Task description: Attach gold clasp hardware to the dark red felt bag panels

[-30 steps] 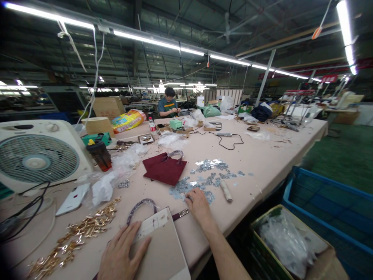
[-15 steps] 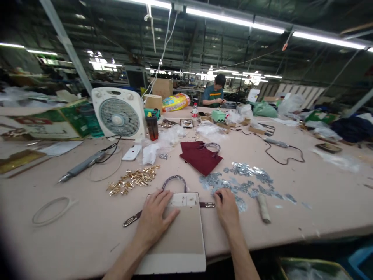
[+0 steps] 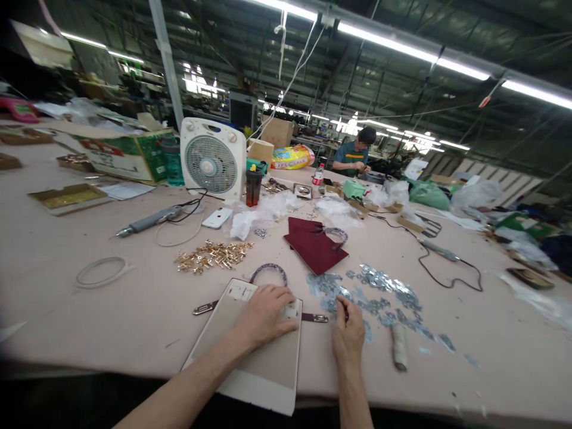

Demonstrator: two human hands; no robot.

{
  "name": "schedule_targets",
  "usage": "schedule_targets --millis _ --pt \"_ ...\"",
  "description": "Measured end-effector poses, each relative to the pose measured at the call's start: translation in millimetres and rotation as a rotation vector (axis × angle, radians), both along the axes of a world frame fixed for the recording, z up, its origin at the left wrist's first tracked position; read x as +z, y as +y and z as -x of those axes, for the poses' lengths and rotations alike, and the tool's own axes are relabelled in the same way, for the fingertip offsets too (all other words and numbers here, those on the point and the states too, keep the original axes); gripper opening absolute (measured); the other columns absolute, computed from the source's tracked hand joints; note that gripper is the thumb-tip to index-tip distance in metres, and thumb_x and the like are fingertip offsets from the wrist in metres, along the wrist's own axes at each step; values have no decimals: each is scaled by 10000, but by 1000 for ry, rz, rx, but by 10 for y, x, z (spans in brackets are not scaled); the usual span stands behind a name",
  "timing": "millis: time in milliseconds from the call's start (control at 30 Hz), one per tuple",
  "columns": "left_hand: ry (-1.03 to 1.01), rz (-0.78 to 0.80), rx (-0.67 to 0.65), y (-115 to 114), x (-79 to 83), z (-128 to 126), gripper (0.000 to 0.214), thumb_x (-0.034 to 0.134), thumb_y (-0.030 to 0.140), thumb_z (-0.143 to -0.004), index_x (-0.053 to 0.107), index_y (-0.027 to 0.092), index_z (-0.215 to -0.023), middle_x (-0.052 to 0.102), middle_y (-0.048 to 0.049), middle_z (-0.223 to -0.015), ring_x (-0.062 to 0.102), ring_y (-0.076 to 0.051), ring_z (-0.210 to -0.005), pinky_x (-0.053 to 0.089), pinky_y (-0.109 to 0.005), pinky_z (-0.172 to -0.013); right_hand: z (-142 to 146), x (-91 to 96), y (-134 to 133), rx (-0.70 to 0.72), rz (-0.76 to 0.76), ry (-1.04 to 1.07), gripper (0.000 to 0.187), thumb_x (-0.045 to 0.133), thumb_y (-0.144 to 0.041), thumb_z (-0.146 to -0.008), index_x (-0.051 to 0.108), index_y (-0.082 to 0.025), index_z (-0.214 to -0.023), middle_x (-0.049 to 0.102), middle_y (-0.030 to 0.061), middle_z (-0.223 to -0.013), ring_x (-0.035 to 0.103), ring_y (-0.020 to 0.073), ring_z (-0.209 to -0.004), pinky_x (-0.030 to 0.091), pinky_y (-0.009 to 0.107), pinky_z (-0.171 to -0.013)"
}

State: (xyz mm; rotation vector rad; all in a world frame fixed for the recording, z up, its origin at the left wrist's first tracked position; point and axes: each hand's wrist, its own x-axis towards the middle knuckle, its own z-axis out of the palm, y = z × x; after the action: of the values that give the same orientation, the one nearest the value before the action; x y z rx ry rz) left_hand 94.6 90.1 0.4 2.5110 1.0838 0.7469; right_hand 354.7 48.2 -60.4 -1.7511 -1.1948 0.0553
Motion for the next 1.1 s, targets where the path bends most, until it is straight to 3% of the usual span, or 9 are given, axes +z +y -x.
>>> schedule_targets --millis 133,367,867,1100 --pt "-23 5 49 -30 -9 -40 372 852 452 -783 655 243 -1018 720 -23 -1123 611 -259 -1095 445 -437 -1011 -19 -1 -11 -22 10 105 447 521 -531 -932 722 -184 -1132 735 128 -1140 652 301 -1053 480 421 -960" --pt "-70 1 102 -101 -65 -52 399 887 458 -748 656 243 -992 706 -34 -1127 598 -264 -1113 436 -428 -1002 -9 17 -16 -43 26 170 468 552 -541 -903 717 -176 -1146 751 108 -1021 658 267 -835 498 395 -826" --pt "-157 -10 88 -168 -129 27 343 884 399 -775 684 245 -1007 724 -22 -1239 612 -258 -1188 418 -455 -1063 37 55 -42 25 57 95 448 559 -537 -882 738 -191 -1103 771 107 -1017 679 298 -899 493 418 -874" --pt "-183 4 100 -152 -160 13 344 895 357 -764 689 268 -1024 709 0 -1299 601 -261 -1225 414 -474 -1096 51 67 -26 57 76 93 433 539 -532 -898 731 -198 -1097 757 117 -1106 674 313 -1020 491 435 -948"
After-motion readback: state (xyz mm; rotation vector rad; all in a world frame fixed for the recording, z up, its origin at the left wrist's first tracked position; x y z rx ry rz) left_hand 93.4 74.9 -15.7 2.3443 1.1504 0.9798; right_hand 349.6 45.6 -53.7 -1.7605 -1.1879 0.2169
